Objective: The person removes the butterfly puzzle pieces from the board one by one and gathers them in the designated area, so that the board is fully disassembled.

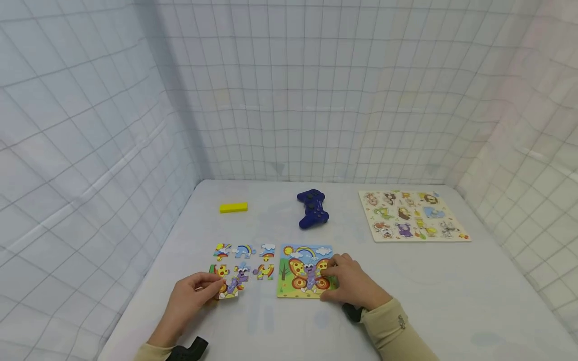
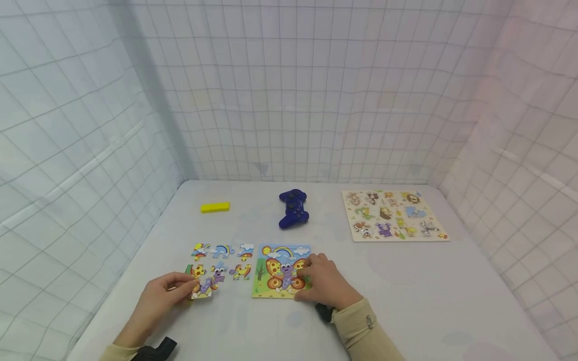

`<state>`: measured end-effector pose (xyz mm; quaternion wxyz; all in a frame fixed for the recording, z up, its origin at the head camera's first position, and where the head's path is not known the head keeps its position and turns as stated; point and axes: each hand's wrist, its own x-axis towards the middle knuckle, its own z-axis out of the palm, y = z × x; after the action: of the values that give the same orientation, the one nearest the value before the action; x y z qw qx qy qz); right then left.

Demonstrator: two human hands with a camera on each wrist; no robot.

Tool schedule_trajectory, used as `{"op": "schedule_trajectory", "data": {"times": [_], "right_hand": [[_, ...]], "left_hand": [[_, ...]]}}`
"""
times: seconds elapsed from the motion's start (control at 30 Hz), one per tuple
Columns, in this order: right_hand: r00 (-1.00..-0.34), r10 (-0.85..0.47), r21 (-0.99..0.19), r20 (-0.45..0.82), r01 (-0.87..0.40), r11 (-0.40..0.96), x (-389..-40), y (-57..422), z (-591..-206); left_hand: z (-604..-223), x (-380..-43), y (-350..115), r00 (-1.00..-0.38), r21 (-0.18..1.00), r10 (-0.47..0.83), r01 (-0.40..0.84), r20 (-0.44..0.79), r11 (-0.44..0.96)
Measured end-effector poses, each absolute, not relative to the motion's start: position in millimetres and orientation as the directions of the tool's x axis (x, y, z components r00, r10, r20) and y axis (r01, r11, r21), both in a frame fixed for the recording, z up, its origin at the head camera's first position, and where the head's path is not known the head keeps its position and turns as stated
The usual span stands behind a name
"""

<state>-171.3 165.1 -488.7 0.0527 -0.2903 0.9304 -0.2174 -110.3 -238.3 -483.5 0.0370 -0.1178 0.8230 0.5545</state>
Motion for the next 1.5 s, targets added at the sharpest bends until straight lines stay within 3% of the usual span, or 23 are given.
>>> {"op": "schedule_trajectory", "data": {"times": [0.27, 0.5, 0.87, 1.1, 1.33, 1.5], "right_hand": [[-0.832, -0.553, -0.454, 0.03, -0.505, 0.734, -172.3, 166.9, -487.7], [-0.831, -0.556, -0.46, 0.026, -0.504, 0.731, -170.9, 165.3, -486.2], [-0.833, -0.552, -0.449, 0.02, -0.501, 0.74, -171.8, 164.0, -486.9], [-0.835, -0.55, -0.447, 0.017, -0.499, 0.743, -171.7, 164.9, -486.6], [-0.834, -0.552, -0.441, 0.014, -0.501, 0.745, -172.7, 164.5, -489.6], [-0.833, -0.553, -0.437, 0.02, -0.504, 0.745, -173.3, 164.2, -492.1]], "left_hand": [[-483.7, -111.5, -229.3, -0.983, 0.855, -0.105, -0.181, -0.149, 0.486], [-486.7, -106.9, -217.5, -0.993, 0.74, -0.116, -0.106, -0.038, 0.665], [-486.8, -103.5, -209.9, -0.991, 0.715, -0.133, -0.095, -0.002, 0.693], [-493.2, -101.9, -206.2, -0.988, 0.68, -0.128, -0.038, 0.083, 0.732], [-493.0, -95.5, -196.8, -0.979, 0.515, -0.048, 0.064, 0.201, 0.855], [-494.0, -94.3, -190.6, -0.977, 0.387, 0.012, 0.096, 0.213, 0.917]]}}
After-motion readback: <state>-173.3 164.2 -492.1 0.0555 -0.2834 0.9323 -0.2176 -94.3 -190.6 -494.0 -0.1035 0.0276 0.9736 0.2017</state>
